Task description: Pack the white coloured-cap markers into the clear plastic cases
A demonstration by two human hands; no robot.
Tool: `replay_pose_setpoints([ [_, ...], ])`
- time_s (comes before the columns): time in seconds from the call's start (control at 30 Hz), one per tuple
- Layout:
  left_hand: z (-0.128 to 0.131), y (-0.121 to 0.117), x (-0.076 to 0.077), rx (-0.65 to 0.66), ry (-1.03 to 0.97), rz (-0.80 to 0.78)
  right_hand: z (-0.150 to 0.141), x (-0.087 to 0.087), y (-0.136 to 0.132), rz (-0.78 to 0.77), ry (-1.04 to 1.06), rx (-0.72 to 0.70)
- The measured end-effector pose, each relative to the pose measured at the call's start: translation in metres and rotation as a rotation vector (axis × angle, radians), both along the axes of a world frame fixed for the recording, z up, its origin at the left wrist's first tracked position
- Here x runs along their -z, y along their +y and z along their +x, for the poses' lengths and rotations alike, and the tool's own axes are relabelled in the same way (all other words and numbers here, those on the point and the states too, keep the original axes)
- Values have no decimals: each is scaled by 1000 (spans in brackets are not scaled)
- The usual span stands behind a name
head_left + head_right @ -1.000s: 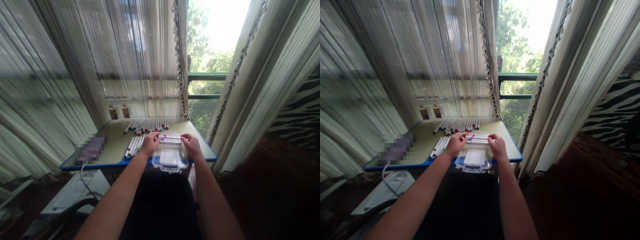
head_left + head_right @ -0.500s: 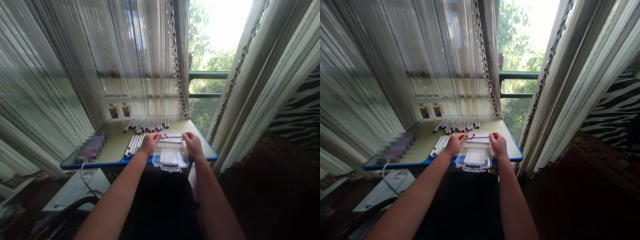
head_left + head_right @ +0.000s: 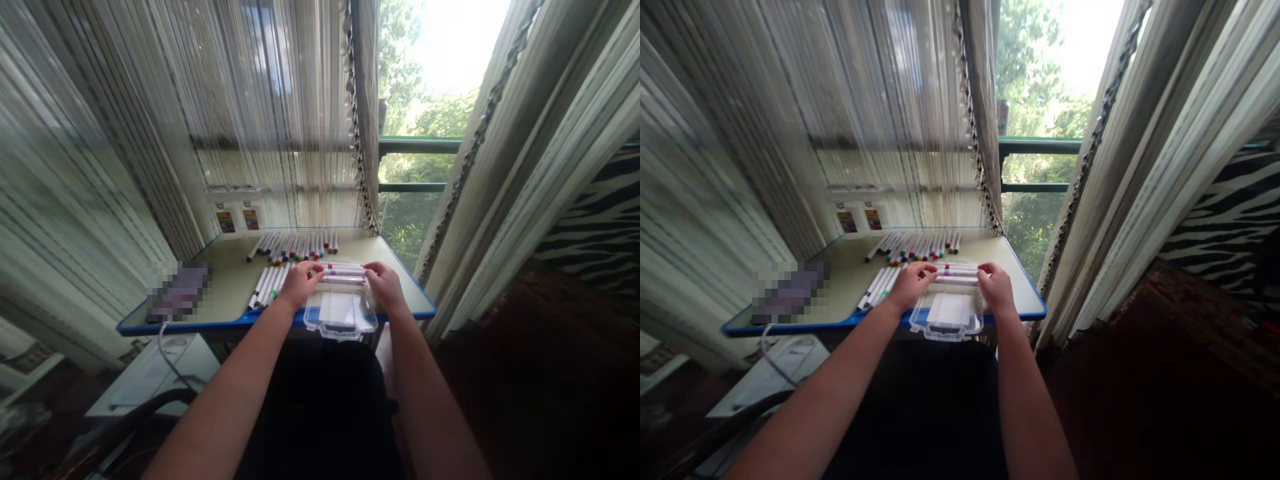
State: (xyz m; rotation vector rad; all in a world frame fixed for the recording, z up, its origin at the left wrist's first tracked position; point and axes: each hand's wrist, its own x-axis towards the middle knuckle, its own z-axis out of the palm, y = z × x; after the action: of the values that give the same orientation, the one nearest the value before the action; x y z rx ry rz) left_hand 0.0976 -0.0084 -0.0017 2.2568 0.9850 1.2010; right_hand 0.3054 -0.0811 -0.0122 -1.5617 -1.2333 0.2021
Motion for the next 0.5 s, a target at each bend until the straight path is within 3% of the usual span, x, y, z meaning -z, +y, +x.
replay_pose_setpoints([
  [0.5,-1,2,0,5,6,56,0,3,3,-9,-70,-67],
])
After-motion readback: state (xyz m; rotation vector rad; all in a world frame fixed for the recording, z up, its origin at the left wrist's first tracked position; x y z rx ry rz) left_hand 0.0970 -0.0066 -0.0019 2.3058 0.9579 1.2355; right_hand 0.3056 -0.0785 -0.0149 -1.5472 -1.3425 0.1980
